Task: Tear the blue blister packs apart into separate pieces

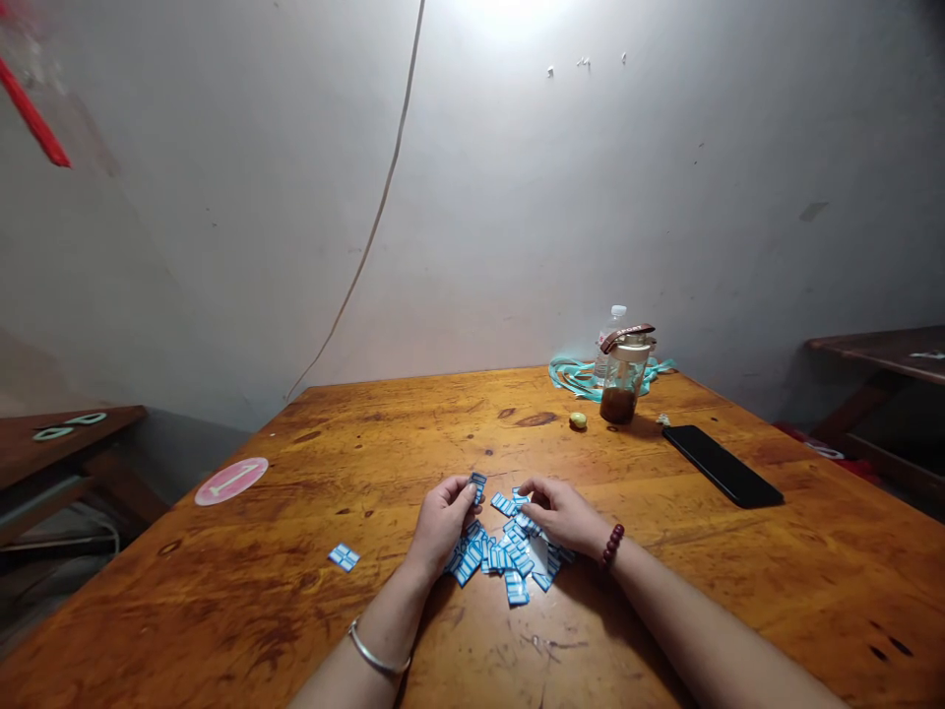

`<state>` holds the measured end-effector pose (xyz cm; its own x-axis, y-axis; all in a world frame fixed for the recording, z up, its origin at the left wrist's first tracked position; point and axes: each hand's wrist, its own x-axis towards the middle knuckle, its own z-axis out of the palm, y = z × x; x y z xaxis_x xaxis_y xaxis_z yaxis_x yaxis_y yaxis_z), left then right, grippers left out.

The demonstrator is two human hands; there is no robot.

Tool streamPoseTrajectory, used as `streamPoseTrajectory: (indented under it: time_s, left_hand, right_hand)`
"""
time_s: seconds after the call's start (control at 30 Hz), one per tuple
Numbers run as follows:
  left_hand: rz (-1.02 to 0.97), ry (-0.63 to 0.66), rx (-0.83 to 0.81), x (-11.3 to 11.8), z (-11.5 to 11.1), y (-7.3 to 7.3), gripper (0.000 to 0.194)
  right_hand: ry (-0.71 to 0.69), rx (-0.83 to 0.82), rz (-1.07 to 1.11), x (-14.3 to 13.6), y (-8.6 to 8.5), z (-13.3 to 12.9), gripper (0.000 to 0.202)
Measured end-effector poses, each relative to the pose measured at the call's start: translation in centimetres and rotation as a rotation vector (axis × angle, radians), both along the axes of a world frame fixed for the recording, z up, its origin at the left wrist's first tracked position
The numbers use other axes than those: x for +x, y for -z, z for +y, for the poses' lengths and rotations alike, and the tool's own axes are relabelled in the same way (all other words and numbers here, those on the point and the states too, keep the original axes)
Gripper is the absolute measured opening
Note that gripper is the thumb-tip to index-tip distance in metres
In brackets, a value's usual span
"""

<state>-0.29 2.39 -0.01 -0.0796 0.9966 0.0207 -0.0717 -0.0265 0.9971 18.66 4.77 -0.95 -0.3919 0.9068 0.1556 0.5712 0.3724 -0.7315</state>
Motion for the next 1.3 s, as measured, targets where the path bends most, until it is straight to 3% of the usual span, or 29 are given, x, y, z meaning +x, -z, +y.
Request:
streamPoseTrajectory:
  time_s: [0.37,1.3]
  left_hand:
    - [0.008,0.008,0.003,-0.2,0.3,0.7,0.027]
    - [0.057,0.046,0.047,-0.2,0.1,0.7,0.019]
  right_hand:
    - [0.025,0.065,-0.052,0.1,-0.7,0.0,0.019]
    - [-0.031,0.059,-0.065,-0.1,-0.1,0.0,0.02]
